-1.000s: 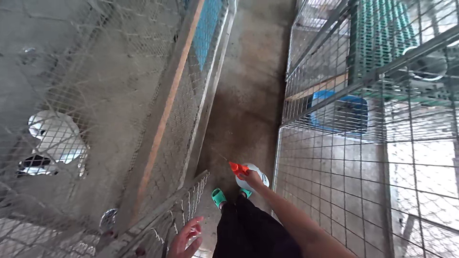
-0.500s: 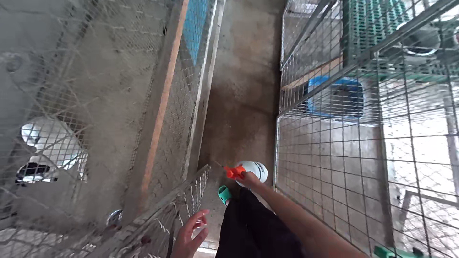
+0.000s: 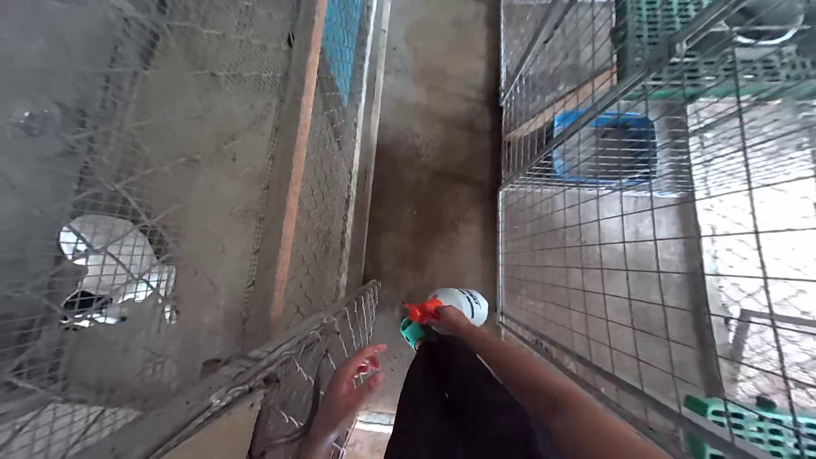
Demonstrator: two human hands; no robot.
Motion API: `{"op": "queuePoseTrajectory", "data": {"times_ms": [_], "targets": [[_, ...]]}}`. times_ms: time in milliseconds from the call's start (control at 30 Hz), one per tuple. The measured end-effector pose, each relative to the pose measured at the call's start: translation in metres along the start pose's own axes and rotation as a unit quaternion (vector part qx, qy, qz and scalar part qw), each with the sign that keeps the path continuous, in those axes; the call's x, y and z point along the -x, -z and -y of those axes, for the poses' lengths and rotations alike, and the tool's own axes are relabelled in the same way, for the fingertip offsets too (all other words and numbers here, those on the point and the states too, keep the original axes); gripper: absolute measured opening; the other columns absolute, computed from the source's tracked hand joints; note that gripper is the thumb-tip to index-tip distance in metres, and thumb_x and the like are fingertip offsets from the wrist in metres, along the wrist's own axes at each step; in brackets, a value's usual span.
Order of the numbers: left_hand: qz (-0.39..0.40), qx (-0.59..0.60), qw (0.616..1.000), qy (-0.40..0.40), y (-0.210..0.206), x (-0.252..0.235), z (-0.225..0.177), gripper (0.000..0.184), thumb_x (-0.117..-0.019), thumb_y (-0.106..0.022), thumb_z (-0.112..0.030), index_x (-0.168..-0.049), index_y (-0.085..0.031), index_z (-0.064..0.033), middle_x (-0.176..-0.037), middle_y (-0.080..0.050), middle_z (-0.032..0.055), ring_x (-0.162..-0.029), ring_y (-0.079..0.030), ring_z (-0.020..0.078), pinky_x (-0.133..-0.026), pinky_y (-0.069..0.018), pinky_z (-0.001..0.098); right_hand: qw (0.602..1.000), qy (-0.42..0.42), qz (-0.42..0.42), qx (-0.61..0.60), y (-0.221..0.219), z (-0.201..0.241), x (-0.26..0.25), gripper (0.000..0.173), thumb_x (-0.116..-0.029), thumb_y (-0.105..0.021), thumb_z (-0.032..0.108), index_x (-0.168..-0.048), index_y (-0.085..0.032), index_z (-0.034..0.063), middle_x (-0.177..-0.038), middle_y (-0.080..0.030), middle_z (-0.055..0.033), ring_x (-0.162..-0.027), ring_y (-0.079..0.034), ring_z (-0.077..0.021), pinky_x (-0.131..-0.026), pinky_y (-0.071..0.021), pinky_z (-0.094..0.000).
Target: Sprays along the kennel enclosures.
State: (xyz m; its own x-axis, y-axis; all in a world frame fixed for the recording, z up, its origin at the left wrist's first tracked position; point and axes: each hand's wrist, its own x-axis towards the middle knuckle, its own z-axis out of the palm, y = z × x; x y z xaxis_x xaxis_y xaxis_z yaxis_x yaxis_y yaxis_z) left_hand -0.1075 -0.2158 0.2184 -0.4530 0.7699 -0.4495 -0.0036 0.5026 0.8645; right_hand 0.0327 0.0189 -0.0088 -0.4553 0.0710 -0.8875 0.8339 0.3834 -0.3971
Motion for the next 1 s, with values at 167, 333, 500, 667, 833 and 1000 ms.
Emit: {"op": "queuePoseTrajectory", "data": {"times_ms": [167,333,500,667,833,1000], "targets": [[0.006,0.005,1.000,0.029,0.009,-0.005,-0.003,0.057,-0.0963,-0.059,-0.041,-0.133,-0.062,0.0021,-0.112,-0.069,0.0054,-0.099,-0.064,0.0068,-0.091,-0.0522,0.0267,1.000,-0.002,-0.003,0.014,-0.017,0.004,0.001,0.059,-0.0995,-0.059,0.053,-0.125,-0.067,0.0004,-0.126,-0.067,-0.0256,-0.123,-0.063,-0.0426,-0.103,-0.0476,-0.0641],[0.005,0.009,0.999,0.050,0.019,-0.007,-0.008,0.051,-0.0952,-0.060,-0.032,-0.134,-0.061,0.0017,-0.111,-0.067,0.0041,-0.100,-0.063,0.0056,-0.091,-0.0519,0.0253,0.996,-0.009,-0.052,-0.073,-0.014,0.002,0.001,0.059,-0.1001,-0.060,0.052,-0.123,-0.066,-0.0024,-0.123,-0.067,-0.0272,-0.120,-0.063,-0.0431,-0.102,-0.0478,-0.0636],[-0.010,0.004,0.998,0.060,0.029,-0.010,-0.009,0.049,-0.0951,-0.059,-0.026,-0.135,-0.059,0.0020,-0.111,-0.066,0.0029,-0.100,-0.063,0.0037,-0.091,-0.0512,0.0227,0.999,0.005,-0.021,-0.029,-0.031,0.000,0.001,0.058,-0.0997,-0.060,0.052,-0.124,-0.067,-0.0007,-0.123,-0.068,-0.0264,-0.121,-0.063,-0.0428,-0.102,-0.0475,-0.0643],[-0.024,-0.014,0.997,0.072,0.042,-0.012,-0.008,0.047,-0.0955,-0.058,-0.026,-0.134,-0.060,0.0003,-0.113,-0.066,0.0031,-0.101,-0.062,0.0041,-0.093,-0.0503,0.0238,0.999,0.004,-0.031,-0.031,-0.039,0.001,0.002,0.057,-0.0989,-0.060,0.052,-0.123,-0.068,0.0008,-0.123,-0.068,-0.0246,-0.121,-0.063,-0.0415,-0.102,-0.0478,-0.0640],[-0.022,-0.030,0.997,0.067,0.056,-0.014,-0.001,0.046,-0.0965,-0.057,-0.025,-0.134,-0.060,0.0005,-0.118,-0.066,0.0050,-0.103,-0.062,0.0043,-0.093,-0.0502,0.0236,0.988,0.005,-0.089,-0.124,-0.026,0.002,0.013,0.058,-0.0994,-0.063,0.050,-0.120,-0.067,-0.0034,-0.119,-0.068,-0.0277,-0.116,-0.065,-0.0436,-0.101,-0.0484,-0.0635],[-0.035,-0.035,0.996,0.081,0.065,-0.017,0.004,0.047,-0.0962,-0.056,-0.027,-0.134,-0.059,0.0009,-0.119,-0.065,0.0070,-0.104,-0.061,0.0064,-0.095,-0.0498,0.0258,0.975,0.056,-0.133,-0.170,-0.023,0.021,0.037,0.055,-0.0988,-0.065,0.047,-0.112,-0.068,-0.0057,-0.107,-0.070,-0.0275,-0.104,-0.068,-0.0424,-0.094,-0.0512,-0.0617]]}}
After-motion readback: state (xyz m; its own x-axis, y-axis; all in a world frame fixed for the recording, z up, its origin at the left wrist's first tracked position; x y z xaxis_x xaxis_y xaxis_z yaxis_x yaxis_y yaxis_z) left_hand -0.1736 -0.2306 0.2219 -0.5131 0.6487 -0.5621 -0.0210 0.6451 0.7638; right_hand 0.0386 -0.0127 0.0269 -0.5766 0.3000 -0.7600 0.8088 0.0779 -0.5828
